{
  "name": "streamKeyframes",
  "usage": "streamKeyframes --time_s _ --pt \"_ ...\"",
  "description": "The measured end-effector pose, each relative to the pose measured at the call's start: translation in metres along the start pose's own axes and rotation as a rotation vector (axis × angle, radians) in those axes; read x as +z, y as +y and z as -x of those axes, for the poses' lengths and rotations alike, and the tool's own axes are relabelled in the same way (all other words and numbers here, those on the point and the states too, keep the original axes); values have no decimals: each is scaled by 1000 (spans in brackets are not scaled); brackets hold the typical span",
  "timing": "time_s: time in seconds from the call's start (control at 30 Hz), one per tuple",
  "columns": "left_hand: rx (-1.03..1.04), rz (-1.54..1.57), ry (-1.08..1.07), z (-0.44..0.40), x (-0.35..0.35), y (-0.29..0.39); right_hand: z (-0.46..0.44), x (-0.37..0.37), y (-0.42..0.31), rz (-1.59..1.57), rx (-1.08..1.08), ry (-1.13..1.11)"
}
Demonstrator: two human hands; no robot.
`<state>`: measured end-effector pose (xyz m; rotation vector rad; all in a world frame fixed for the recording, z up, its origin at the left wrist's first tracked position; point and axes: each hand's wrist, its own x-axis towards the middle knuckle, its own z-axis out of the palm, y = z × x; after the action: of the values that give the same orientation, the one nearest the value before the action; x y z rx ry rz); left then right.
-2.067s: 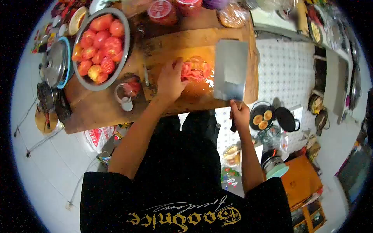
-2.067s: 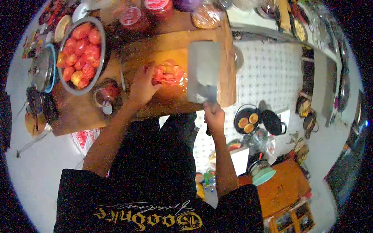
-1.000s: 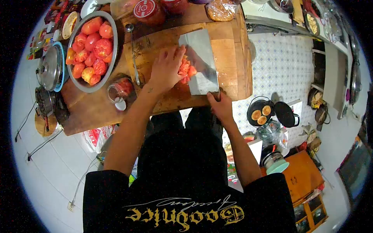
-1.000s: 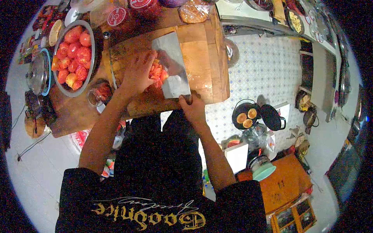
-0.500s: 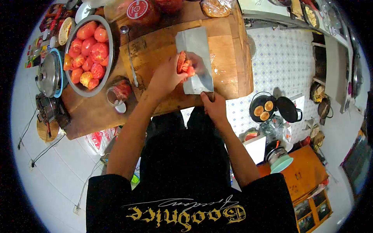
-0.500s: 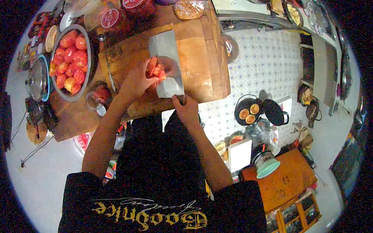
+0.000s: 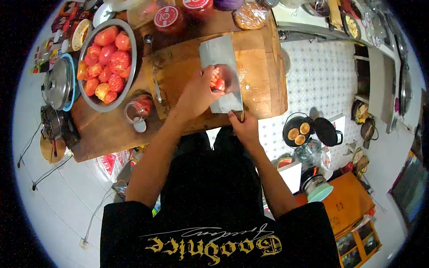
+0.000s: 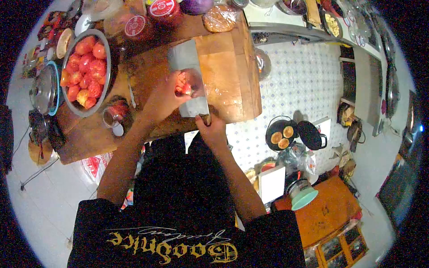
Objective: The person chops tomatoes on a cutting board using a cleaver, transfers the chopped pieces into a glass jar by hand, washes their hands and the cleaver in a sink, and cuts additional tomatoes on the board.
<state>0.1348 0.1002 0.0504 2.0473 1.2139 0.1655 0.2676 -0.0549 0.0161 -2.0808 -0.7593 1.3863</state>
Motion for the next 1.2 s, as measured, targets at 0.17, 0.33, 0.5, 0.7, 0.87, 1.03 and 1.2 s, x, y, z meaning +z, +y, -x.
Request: streamKeyframes --time_s 0.17,0.33,0.5,0.7,0.87,1.03,1.2 --pt "-78 44 4 8 -7 4 16 1 -23 -93 -131 61" --pt "-193 78 111 38 -34 26 33 -5 -38 84 -311 75" --pt "-287 228 161 66 -56 21 56 1 -70 119 -250 -5" --pt "-233 213 376 104 -83 -18 71 39 -100 224 -387 -101" --pt "-335 246 479 139 -114 -35 84 74 -120 257 -438 -119" --pt "-290 264 597 157 -107 -85 90 103 -121 325 -546 -74" --pt "-295 181 566 170 -106 -119 101 114 -134 408 -416 -79"
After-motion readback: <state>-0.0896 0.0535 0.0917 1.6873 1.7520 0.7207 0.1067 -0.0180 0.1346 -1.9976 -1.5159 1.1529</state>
